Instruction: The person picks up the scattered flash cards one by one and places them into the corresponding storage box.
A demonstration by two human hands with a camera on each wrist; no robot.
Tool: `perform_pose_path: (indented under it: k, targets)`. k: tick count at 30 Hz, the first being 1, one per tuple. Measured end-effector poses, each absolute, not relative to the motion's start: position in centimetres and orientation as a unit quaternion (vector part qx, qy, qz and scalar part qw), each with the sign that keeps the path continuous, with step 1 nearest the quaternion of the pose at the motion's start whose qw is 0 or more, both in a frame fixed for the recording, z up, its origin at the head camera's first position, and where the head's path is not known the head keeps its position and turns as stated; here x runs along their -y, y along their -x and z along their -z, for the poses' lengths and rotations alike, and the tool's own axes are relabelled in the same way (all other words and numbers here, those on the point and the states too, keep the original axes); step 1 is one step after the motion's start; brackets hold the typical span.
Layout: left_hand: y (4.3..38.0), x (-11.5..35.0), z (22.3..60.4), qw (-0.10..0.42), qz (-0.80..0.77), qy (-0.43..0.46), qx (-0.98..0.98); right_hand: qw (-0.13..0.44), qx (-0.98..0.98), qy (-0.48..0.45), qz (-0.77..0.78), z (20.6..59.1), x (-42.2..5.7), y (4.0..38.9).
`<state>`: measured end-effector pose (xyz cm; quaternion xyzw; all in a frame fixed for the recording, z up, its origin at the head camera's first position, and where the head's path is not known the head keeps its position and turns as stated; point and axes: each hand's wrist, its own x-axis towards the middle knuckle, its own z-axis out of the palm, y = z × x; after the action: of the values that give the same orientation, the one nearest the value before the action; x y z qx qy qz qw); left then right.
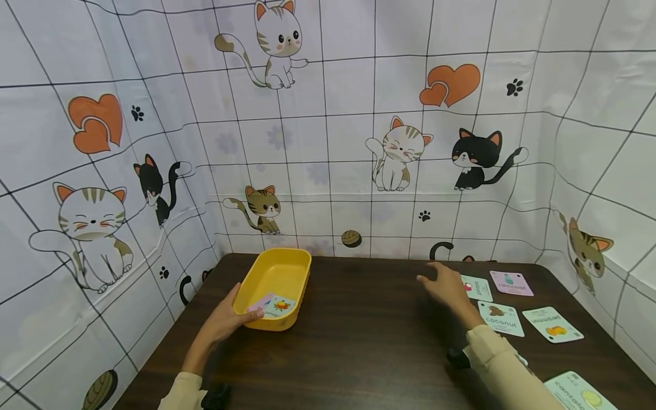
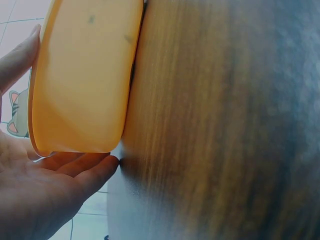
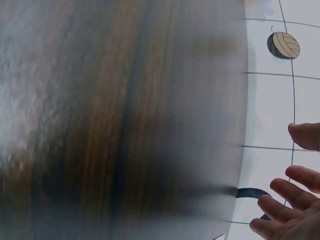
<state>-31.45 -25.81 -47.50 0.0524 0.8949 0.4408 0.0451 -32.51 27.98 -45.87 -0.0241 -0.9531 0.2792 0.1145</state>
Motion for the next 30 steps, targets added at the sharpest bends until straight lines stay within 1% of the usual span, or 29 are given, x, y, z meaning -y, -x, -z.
perform_pose_path:
  k: [26, 30]
  targets:
    - [31.2, 25.7, 47.4, 0.044, -0.443, -0.052, -0.894, 0.089, 0.959, 0.065, -0.26, 46.6, -31.9, 31.9]
    - [31.3, 25.8, 47.4, 0.043, -0.441, -0.052, -0.895, 0.096, 0.96, 0.073, -0.251, 46.8, -32.7, 31.8]
